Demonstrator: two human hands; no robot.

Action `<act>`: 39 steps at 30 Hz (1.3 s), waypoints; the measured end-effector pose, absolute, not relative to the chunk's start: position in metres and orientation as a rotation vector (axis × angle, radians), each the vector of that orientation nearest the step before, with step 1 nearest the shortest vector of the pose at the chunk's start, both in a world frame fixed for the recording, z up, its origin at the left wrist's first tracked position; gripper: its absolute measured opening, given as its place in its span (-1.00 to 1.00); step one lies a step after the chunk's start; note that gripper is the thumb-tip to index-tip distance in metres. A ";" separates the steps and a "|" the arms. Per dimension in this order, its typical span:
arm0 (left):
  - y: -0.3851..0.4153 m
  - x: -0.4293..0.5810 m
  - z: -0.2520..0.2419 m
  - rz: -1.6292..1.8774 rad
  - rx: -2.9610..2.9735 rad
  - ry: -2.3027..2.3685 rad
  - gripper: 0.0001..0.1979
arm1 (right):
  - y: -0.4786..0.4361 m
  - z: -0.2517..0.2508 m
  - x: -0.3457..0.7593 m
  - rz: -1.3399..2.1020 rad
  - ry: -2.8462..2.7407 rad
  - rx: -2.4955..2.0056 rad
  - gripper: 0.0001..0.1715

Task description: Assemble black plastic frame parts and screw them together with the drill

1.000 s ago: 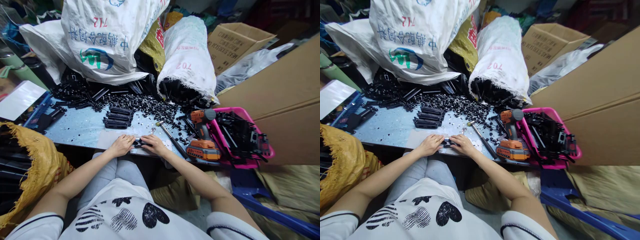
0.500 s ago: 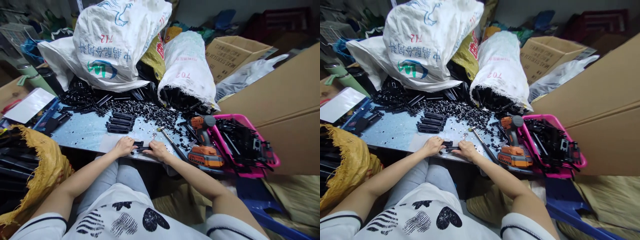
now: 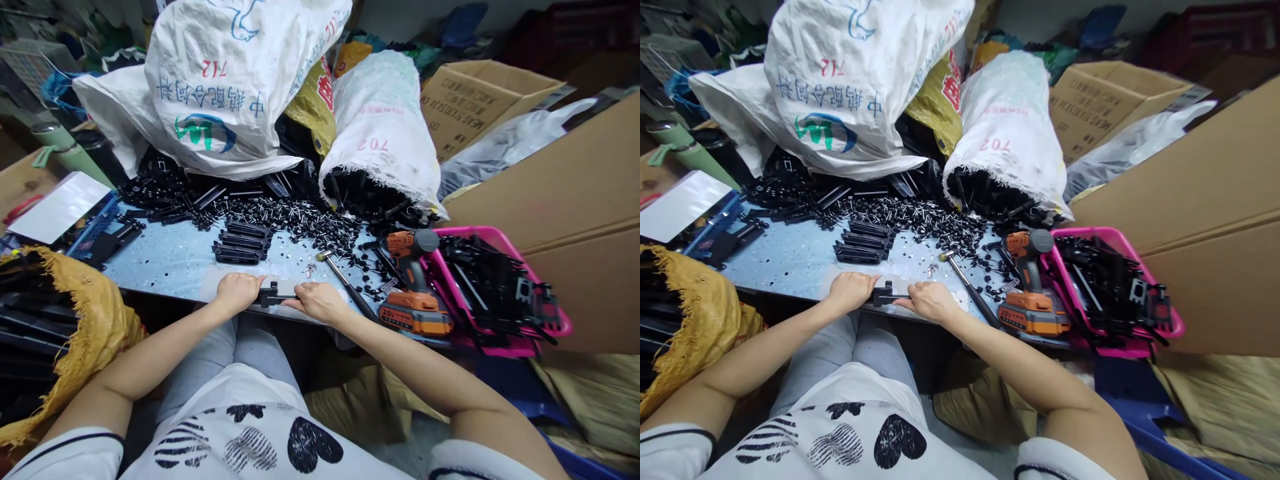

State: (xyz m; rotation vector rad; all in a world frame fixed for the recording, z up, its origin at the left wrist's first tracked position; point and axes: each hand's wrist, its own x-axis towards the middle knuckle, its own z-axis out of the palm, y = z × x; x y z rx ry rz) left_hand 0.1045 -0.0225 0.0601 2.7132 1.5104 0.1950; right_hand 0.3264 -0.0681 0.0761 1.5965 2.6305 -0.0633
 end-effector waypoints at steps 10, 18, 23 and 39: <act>-0.024 0.113 0.069 0.111 2.587 1.573 -0.37 | -0.049 0.087 0.291 0.161 2.884 1.231 -0.50; -0.013 0.096 0.059 0.297 2.703 1.378 -0.41 | -0.049 0.084 0.324 -0.001 2.869 1.420 -0.34; -0.042 0.086 0.083 0.716 2.653 0.774 -0.34 | -0.077 0.105 0.342 -0.389 3.215 1.165 -0.17; -0.032 0.066 0.004 0.849 2.933 0.974 -0.61 | 0.046 0.040 0.263 -0.310 3.055 2.248 -0.69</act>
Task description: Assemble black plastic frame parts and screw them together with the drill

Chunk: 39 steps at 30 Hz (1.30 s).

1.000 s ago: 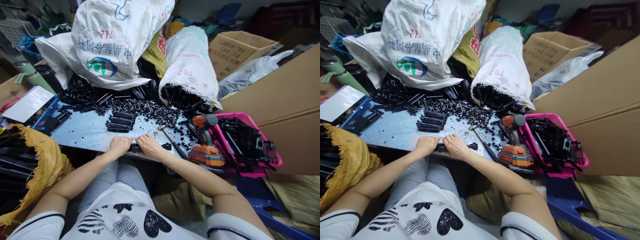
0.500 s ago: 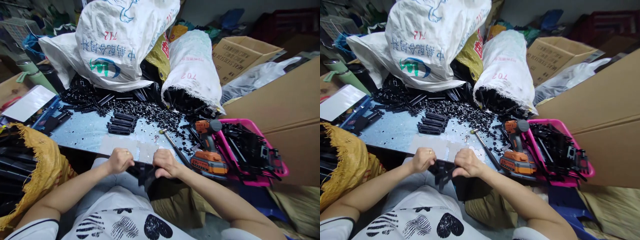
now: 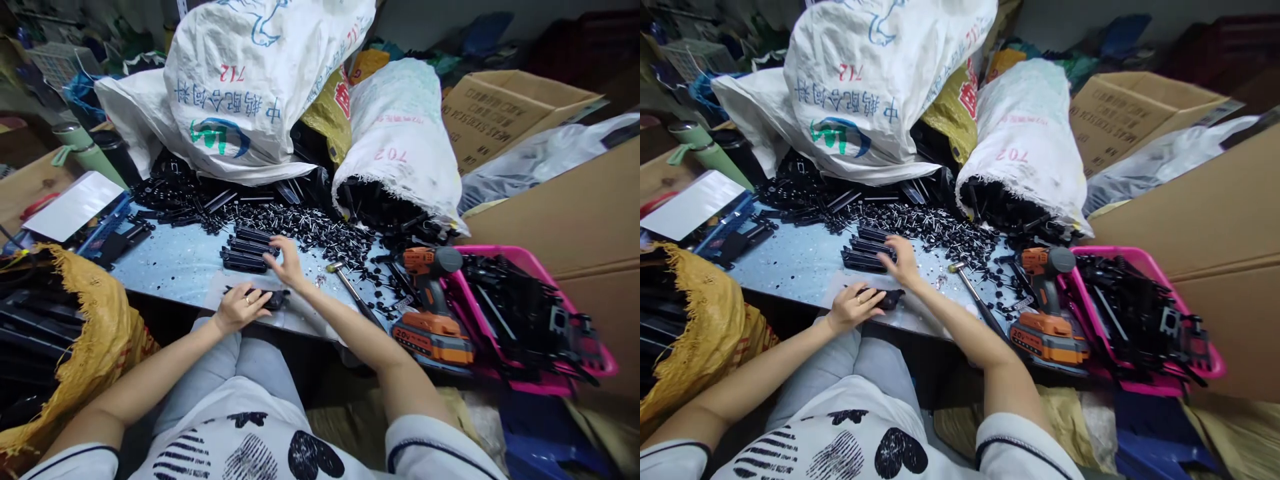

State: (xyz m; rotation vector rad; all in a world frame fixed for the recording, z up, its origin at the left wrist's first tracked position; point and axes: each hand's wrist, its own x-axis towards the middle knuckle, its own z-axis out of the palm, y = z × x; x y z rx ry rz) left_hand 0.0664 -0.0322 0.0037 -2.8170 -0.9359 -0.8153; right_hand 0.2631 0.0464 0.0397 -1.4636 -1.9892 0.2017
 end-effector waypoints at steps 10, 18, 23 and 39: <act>0.054 0.035 0.007 -0.653 -2.763 -1.275 -0.52 | 0.275 0.060 0.377 0.063 -1.391 -2.057 -0.58; 0.186 -0.024 0.032 -0.539 -1.898 -2.382 -0.75 | 0.306 0.055 0.382 0.078 -1.333 -2.031 -0.69; 0.201 -0.044 0.027 -0.438 -2.043 -2.358 -0.87 | 0.278 0.070 0.387 0.153 -1.450 -1.807 -0.74; -0.027 0.100 0.063 -2.095 -2.894 -2.312 -0.60 | -0.022 0.057 0.254 1.610 -1.110 -1.053 -0.21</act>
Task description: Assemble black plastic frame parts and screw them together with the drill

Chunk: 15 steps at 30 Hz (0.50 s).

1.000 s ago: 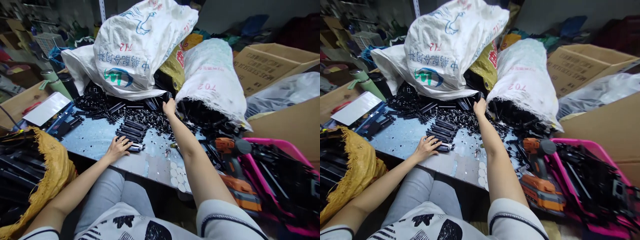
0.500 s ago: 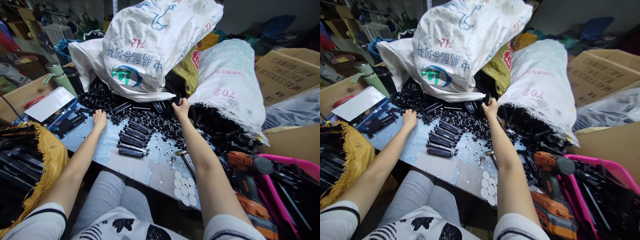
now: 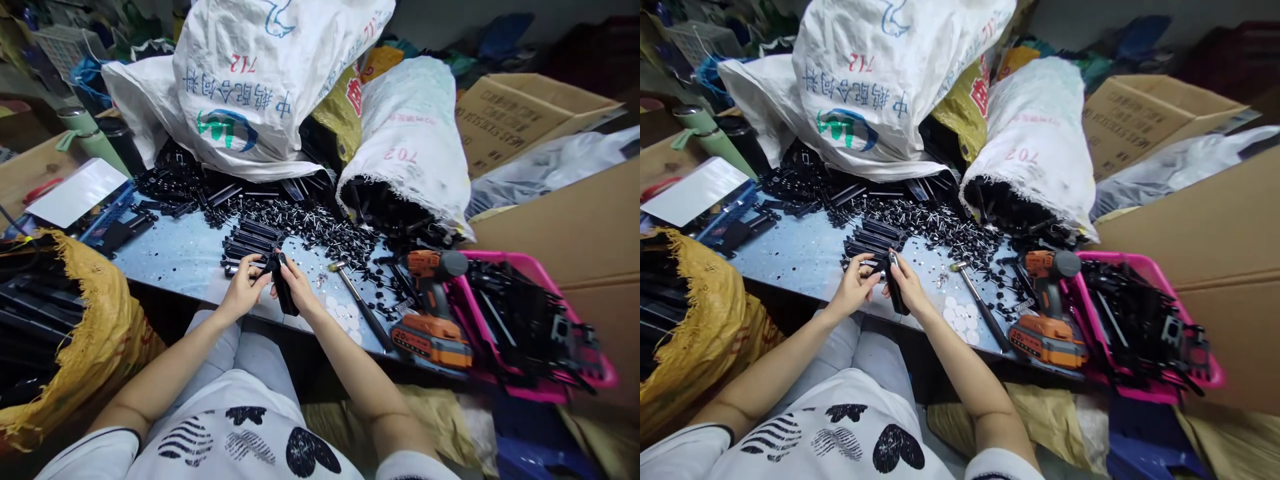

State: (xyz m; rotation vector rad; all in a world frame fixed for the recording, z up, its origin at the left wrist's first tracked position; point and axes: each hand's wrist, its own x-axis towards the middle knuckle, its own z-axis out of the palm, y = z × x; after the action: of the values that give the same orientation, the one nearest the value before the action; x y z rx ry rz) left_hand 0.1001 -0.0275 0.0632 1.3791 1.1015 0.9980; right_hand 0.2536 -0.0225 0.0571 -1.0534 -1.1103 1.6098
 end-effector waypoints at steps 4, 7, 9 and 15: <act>-0.038 0.095 0.072 0.972 1.661 1.145 -0.60 | -0.036 0.056 0.265 1.499 -1.245 -1.039 -0.24; -0.044 0.090 0.075 0.999 1.947 1.220 -0.64 | -0.040 0.059 0.282 1.344 -1.553 -1.055 -0.31; -0.049 0.092 0.076 0.989 2.045 1.244 -0.63 | -0.044 0.061 0.287 1.249 -1.738 -1.050 -0.36; -0.058 0.106 0.074 1.244 2.015 1.249 -0.64 | -0.063 0.051 0.273 1.051 -1.638 -1.053 -0.35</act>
State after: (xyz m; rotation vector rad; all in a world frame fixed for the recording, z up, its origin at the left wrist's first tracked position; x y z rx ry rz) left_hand 0.1062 -0.0581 0.0740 2.0150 1.2492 1.2440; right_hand 0.2725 -0.0629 0.0507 -1.0528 -1.6381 1.0508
